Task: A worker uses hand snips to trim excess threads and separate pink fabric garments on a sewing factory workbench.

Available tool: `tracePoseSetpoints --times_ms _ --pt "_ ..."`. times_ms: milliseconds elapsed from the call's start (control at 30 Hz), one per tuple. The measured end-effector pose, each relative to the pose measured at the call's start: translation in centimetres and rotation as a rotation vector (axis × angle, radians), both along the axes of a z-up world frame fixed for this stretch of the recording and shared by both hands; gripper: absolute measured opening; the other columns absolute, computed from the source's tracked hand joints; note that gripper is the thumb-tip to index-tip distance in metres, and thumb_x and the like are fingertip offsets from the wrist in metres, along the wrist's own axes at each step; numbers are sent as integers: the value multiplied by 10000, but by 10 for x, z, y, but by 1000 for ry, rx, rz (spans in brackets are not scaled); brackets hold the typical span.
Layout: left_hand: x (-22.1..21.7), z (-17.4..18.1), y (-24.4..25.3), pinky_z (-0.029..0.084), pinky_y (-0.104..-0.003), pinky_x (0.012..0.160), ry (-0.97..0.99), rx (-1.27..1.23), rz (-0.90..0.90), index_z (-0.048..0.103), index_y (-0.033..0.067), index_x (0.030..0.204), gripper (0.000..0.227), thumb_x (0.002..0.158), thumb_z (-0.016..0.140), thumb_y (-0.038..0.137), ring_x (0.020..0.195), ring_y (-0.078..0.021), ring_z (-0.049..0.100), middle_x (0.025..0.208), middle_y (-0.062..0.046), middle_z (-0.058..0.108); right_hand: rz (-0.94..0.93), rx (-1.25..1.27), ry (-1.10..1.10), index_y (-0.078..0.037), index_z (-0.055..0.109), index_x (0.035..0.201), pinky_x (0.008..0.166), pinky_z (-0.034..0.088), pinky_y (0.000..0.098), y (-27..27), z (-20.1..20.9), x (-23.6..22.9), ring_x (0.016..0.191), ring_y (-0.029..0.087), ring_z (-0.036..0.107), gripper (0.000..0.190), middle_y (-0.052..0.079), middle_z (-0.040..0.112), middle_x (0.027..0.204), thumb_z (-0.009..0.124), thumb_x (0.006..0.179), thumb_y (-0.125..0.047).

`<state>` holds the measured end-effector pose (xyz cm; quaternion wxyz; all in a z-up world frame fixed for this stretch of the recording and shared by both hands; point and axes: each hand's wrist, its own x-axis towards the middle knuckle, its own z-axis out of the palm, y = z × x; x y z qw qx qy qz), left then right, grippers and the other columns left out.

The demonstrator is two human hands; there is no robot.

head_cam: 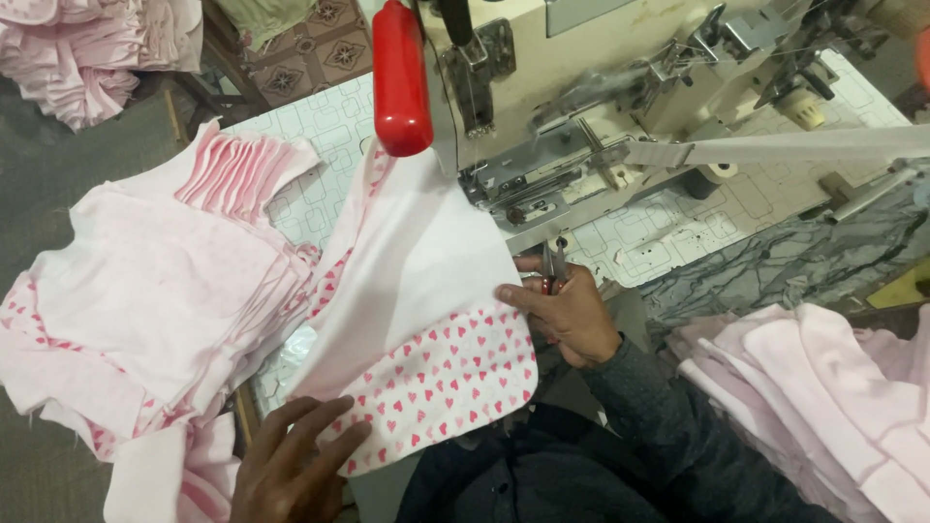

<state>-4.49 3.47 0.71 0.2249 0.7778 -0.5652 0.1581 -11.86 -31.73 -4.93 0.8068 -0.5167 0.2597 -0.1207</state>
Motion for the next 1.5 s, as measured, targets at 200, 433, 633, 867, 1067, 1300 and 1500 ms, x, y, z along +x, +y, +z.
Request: tracePoseSetpoints --times_ms 200,433,633,867,1067,1300,1500 --pt "1 16 -21 578 -487 945 -66 -92 103 724 206 1155 548 818 417 -98 1047 -368 623 1226 -120 678 -14 -37 47 54 677 1198 310 265 247 -4 -3 0 366 49 364 510 45 699 684 879 749 -78" --pt "14 18 -26 507 -494 1029 -31 -65 189 748 236 1175 451 817 635 -16 1127 -373 562 1291 -107 643 -5 -31 0 48 710 1158 293 259 224 -7 4 2 339 48 353 400 89 737 734 846 791 -32" --pt "32 16 -33 475 -504 1044 -41 -83 180 758 266 1179 352 893 728 61 1195 -372 548 1318 -122 612 -82 -50 -35 12 716 992 316 284 223 -4 10 8 357 69 400 237 109 741 775 853 800 -20" --pt "64 -1 -23 501 -506 1021 -205 -11 83 693 344 1279 382 1019 612 76 1107 -365 572 1328 -92 616 -89 397 -254 -105 605 995 328 350 203 51 -2 17 479 72 474 155 79 679 886 740 930 -66" --pt "65 0 -19 466 -490 758 -208 135 -22 609 322 1379 768 802 440 -156 1020 -346 599 1278 -95 614 -214 364 -115 -116 702 929 383 253 217 78 8 29 614 56 486 146 -53 623 858 790 908 -231" --pt "-3 -29 -67 376 -389 738 -200 -9 65 645 241 1332 506 877 693 25 851 -196 644 1016 4 694 -245 165 -162 -39 670 1093 533 488 351 50 -9 35 664 176 556 278 72 679 893 762 901 -218" --pt "-40 -25 -147 332 -411 598 -123 -112 -11 702 142 1186 234 1039 549 241 632 -233 479 819 -15 518 -366 -74 -224 -129 623 794 868 628 384 29 18 33 643 118 590 220 -34 573 695 790 858 -1"
